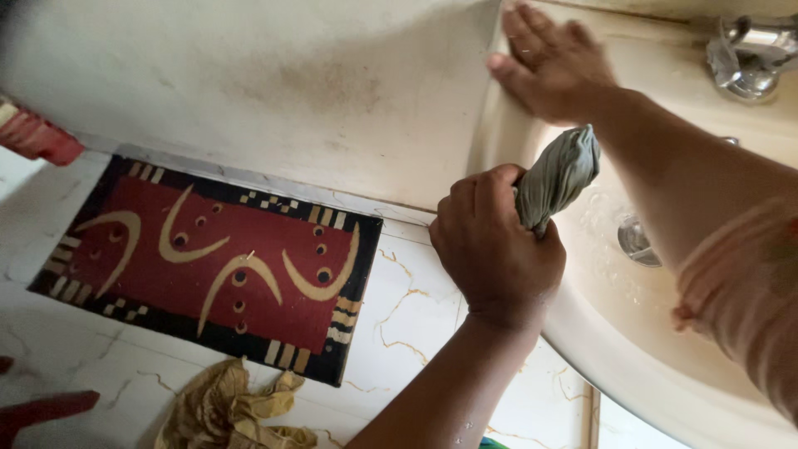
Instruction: The person washes a small grey cloth under running water in a sink, rinses it thoroughly, wrings it out, and then washes their hands. The cloth is then hung on a balcony railing to dry.
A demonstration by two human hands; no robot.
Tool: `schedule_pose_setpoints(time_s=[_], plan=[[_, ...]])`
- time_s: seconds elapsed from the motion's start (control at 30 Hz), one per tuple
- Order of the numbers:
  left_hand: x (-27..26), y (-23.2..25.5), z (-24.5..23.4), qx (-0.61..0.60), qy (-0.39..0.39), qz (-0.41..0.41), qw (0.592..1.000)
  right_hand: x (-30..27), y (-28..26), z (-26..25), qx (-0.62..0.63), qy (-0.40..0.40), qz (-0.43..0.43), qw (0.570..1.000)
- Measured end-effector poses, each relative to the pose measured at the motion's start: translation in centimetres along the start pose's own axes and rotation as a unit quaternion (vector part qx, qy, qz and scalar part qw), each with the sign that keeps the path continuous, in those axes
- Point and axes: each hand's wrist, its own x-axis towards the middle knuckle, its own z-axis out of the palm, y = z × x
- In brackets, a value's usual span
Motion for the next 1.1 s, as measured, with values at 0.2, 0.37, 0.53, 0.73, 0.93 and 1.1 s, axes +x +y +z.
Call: schedule_pose_setpoints(time_s=[0.2,0.37,0.53,0.73,0.93,1.1], plan=[[0.0,-0.2,0.0,0.015,0.003,0.025,1.000,-5.4,6.2,0.8,0.019,0.093,0.258,0.961],[-0.1,-0.4,0.5,0.033,0.028,0.016,0.999,-6.0,8.4,4.9,0.127,0.117,0.408,0.896],[0.3,-0.6,0.8,0.008,0.048,-0.069,0.996,-6.5,2.3,10.4,0.226,-0.089,0.114,0.963],[-5.2,-0.6,-3.2,-0.057,0.082,-0.295,0.950,-21.4,-3.5,7.1,0.010,-0.034,-0.043,0.998],[-15.0,-0.9,-10.0,-0.098,-0.024,-0.441,0.892,-35.0,7.3,4.8,0.095,-0.146,0.029,0.984],[-21.3,0.8,-14.4,-0.068,-0.136,-0.424,0.893,-38.1,24.0,1.8,0.013,-0.100,0.129,0.986]])
